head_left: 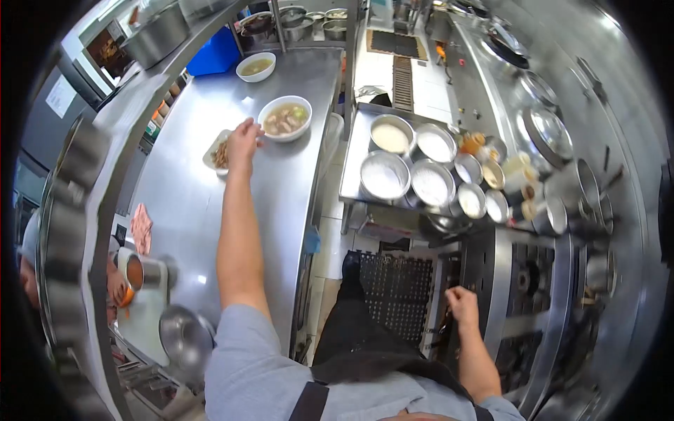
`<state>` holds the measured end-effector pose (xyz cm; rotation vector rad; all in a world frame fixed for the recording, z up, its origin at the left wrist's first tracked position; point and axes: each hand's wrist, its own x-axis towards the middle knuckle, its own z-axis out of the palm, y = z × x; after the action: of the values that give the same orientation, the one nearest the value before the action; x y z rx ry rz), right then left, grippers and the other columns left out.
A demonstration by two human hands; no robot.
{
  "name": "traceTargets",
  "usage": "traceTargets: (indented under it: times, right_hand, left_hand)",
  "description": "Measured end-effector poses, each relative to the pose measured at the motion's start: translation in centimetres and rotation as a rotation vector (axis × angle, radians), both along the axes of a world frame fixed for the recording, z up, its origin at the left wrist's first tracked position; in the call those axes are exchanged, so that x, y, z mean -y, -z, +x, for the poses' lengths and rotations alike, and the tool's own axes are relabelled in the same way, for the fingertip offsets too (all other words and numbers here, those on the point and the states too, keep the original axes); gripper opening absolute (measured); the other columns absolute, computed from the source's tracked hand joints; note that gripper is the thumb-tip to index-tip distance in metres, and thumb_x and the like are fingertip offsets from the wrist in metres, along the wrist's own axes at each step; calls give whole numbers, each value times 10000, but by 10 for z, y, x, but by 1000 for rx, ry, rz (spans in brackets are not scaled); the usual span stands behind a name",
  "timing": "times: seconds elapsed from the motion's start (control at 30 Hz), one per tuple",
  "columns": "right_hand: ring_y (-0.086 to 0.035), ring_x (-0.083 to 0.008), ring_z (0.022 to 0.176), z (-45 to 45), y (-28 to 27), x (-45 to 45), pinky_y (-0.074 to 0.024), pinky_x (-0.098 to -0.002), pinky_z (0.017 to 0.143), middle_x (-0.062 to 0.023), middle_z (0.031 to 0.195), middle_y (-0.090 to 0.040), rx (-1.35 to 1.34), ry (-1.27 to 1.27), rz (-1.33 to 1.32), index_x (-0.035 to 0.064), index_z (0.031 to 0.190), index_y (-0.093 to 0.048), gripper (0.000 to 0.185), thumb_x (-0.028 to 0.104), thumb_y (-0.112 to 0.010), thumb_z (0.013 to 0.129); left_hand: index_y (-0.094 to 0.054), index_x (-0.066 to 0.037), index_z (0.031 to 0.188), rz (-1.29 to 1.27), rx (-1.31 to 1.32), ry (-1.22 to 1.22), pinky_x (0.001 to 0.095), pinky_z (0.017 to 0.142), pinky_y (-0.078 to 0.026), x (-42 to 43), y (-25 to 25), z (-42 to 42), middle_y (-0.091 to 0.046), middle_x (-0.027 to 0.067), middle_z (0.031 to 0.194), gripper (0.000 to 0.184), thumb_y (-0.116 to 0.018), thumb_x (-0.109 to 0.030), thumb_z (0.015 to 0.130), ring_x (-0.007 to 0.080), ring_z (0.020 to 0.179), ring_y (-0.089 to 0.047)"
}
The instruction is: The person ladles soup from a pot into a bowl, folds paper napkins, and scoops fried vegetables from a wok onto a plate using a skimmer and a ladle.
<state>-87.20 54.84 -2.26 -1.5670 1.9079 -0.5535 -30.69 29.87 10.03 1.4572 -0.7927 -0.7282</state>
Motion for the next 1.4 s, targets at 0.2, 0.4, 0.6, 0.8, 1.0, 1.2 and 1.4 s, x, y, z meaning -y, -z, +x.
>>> traceTargets:
  times: [0.2,0.4,0.6,0.8,1.0,1.2,1.4]
  right_hand:
    - [-652,-303,646,8,-15,38,-494,-383,615,-189,688,-639,-236,67,477,-39,794,-640,220,181,-646,786]
    - [-653,-251,561,-45,-37,-11,-505,-369,559,-190,661,-646,-609,157,693,-44,843,-673,211,145,-672,749]
    - [-645,-350,803,-70,-42,-7,-494,-414,764,-200,796,-661,-498,521,809,-13,862,-683,201,149,-680,744]
    - [-660,-293,675,-20,-55,45,-494,-377,647,-198,685,-641,-460,464,690,-40,804,-664,173,127,-658,761]
    - [-630,-251,550,-52,5,-22,-489,-365,565,-171,642,-633,-237,530,568,-30,786,-662,138,105,-649,768]
    - [-639,-275,570,-51,10,-103,-482,-398,565,-174,606,-612,-102,639,465,-12,745,-651,192,177,-631,774]
    - [-617,-347,732,-36,-5,-228,-465,-430,665,-193,730,-623,-32,673,305,-4,761,-614,277,268,-611,812]
  left_hand:
    - [-573,71,887,220,-131,-149,296,612,-533,242,76,135,-630,144,826,176,-515,-89,842,219,685,-645]
    - [-376,93,1245,115,-374,-210,352,645,-579,369,121,210,-546,232,1069,432,-513,-152,916,327,843,-617]
    - [-370,71,1265,143,-383,-355,404,634,-600,395,126,213,-490,242,1156,420,-436,-57,870,373,906,-590]
    - [-412,116,1216,252,-251,-386,355,496,-596,363,105,185,-523,256,1105,414,-415,-38,832,338,733,-633]
    - [-462,205,1085,281,4,-108,331,475,-595,284,18,133,-599,266,936,396,-425,-17,759,337,622,-653]
    - [-533,177,987,313,250,205,373,543,-577,163,-63,15,-615,233,871,392,-441,-37,671,317,677,-655]
    - [-573,79,1038,177,356,811,259,586,-467,20,-96,-137,-632,108,853,398,-489,-107,697,140,670,-594]
